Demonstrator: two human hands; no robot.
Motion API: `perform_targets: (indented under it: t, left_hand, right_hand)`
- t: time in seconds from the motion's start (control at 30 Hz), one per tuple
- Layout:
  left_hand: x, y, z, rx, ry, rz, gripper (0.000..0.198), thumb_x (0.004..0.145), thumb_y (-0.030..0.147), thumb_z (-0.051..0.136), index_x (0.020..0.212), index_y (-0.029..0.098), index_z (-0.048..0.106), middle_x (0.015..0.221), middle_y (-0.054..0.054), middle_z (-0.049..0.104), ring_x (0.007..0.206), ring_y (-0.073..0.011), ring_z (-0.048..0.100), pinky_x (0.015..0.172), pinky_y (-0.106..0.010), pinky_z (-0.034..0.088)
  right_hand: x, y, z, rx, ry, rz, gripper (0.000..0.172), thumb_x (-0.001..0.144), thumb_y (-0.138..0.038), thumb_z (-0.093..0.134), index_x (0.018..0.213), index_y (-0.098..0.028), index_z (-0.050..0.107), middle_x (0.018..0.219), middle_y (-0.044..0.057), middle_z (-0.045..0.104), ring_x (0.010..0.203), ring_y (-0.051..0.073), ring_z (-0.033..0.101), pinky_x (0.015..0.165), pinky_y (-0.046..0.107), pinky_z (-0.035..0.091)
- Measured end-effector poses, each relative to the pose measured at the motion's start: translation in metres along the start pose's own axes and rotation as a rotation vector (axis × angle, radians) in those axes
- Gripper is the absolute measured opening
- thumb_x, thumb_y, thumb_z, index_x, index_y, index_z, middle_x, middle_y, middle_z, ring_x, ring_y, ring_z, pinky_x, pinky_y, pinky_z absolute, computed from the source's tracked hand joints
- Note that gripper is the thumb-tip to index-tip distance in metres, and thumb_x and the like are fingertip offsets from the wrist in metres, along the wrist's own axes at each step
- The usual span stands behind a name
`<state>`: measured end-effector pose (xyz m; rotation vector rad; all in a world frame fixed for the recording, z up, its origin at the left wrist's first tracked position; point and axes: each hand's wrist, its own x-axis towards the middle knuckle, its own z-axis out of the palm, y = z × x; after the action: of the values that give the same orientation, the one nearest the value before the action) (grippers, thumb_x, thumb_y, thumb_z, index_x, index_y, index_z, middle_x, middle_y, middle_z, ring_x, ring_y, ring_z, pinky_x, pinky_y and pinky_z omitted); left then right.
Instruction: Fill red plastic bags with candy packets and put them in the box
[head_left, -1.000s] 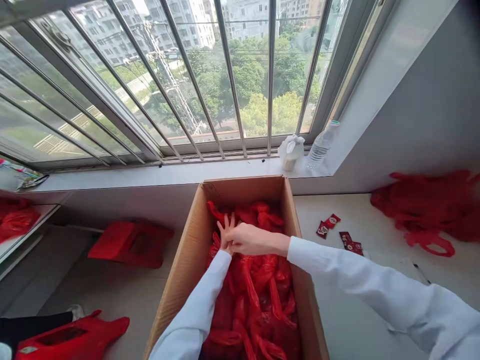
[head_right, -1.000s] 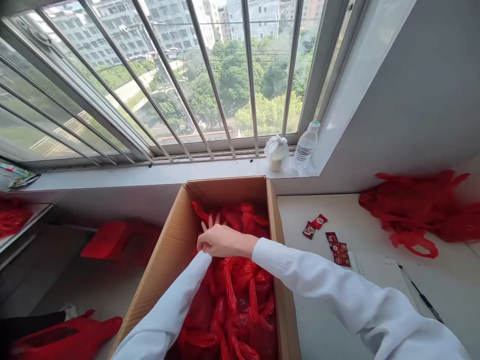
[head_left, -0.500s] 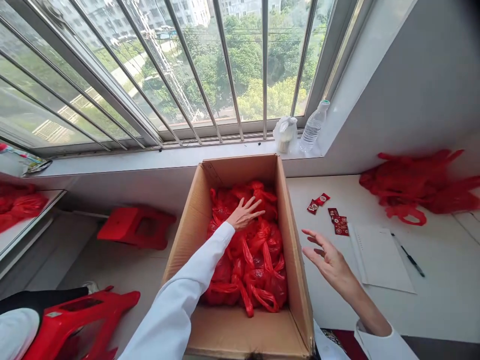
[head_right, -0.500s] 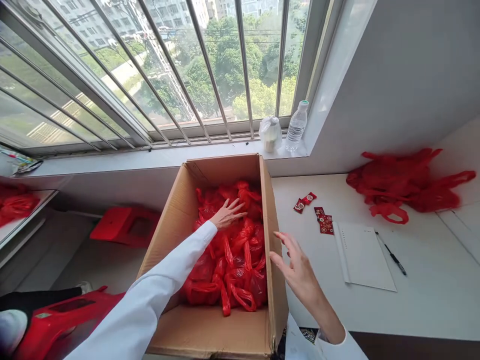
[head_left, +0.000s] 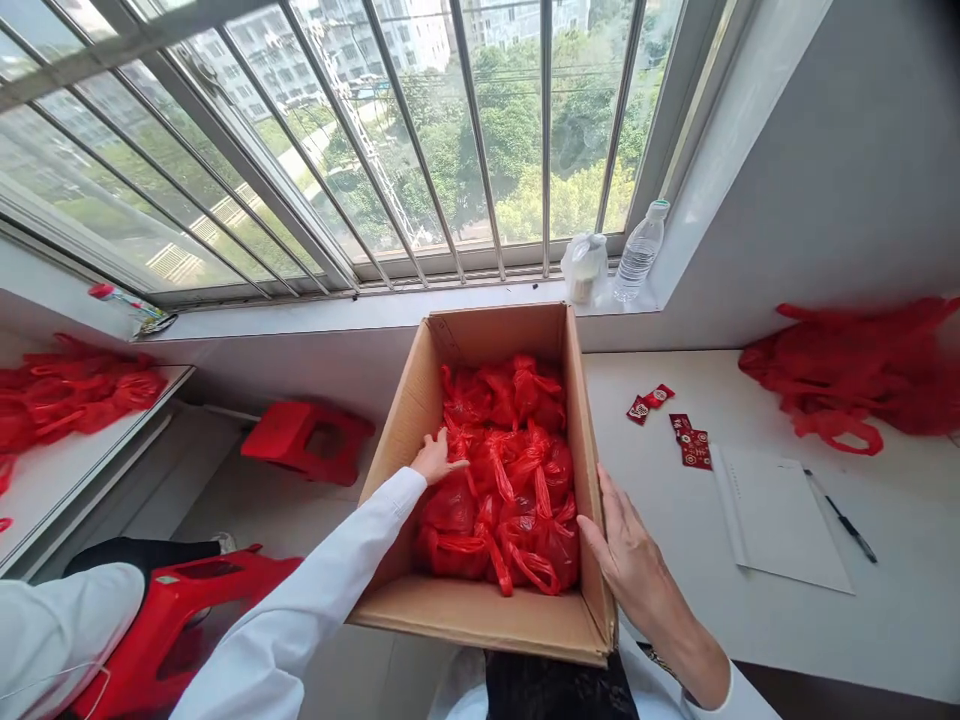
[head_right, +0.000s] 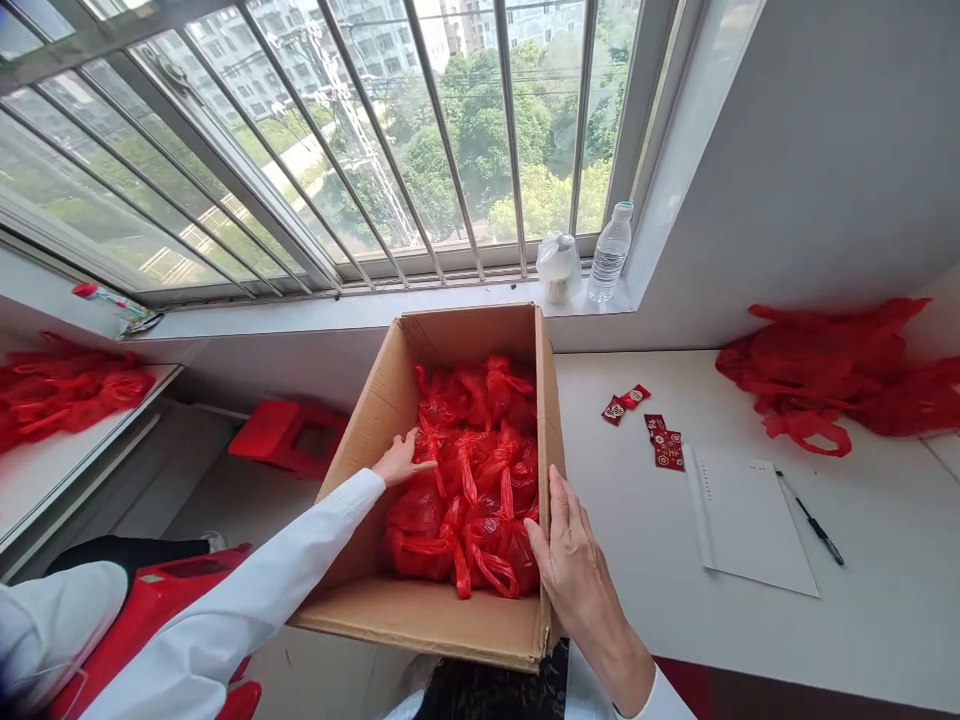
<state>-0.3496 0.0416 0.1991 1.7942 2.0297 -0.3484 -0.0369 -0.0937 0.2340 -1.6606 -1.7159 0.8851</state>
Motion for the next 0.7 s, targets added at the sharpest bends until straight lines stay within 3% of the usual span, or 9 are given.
perform_targets:
  t: [0.1,0.2,0.43,0.7]
  left_hand:
    - [-0.001,0.012,0.030,-0.065,0.018,-0.185,0.042,0.090,0.037,0.057,0.126,0.017,0.049,0.127,-0.011,0.052,0.108,-0.0243,0.056,0.089,-0.046,0.050]
    - [0.010,0.017,0.044,-0.128,0.035,-0.292,0.041,0.090,0.035,0.057,0.125,0.017,0.049,0.127,-0.010,0.052,0.108,-0.0243,0.056,0.090,-0.047,0.049]
    - [0.020,-0.014,0.029,-0.289,0.022,-0.374,0.031,0.091,0.034,0.056,0.117,0.018,0.055,0.119,-0.008,0.057,0.102,-0.0212,0.059,0.086,-0.041,0.052]
    - [0.018,0.030,0.044,-0.419,0.131,-0.413,0.048,0.090,0.041,0.055,0.132,0.019,0.044,0.136,-0.011,0.045,0.118,-0.0281,0.050,0.096,-0.052,0.044]
  right_hand:
    - [0.000,-0.001,-0.003,-0.018,-0.019,-0.003,0.063,0.095,-0.045,0.033,0.149,-0.016,0.018,0.147,0.012,0.035,0.135,0.025,0.035,0.111,0.046,0.035]
    - [0.000,-0.003,-0.007,-0.028,-0.042,0.008,0.062,0.096,-0.045,0.032,0.149,-0.018,0.017,0.147,0.011,0.035,0.135,0.024,0.036,0.110,0.046,0.036]
    - [-0.001,-0.001,-0.006,-0.007,-0.036,0.002,0.058,0.095,-0.043,0.033,0.147,-0.020,0.019,0.143,0.012,0.039,0.133,0.026,0.038,0.109,0.049,0.037]
    - [-0.001,0.002,-0.006,-0.004,-0.059,0.004,0.055,0.096,-0.039,0.034,0.146,-0.024,0.017,0.145,0.010,0.035,0.135,0.025,0.034,0.110,0.050,0.035]
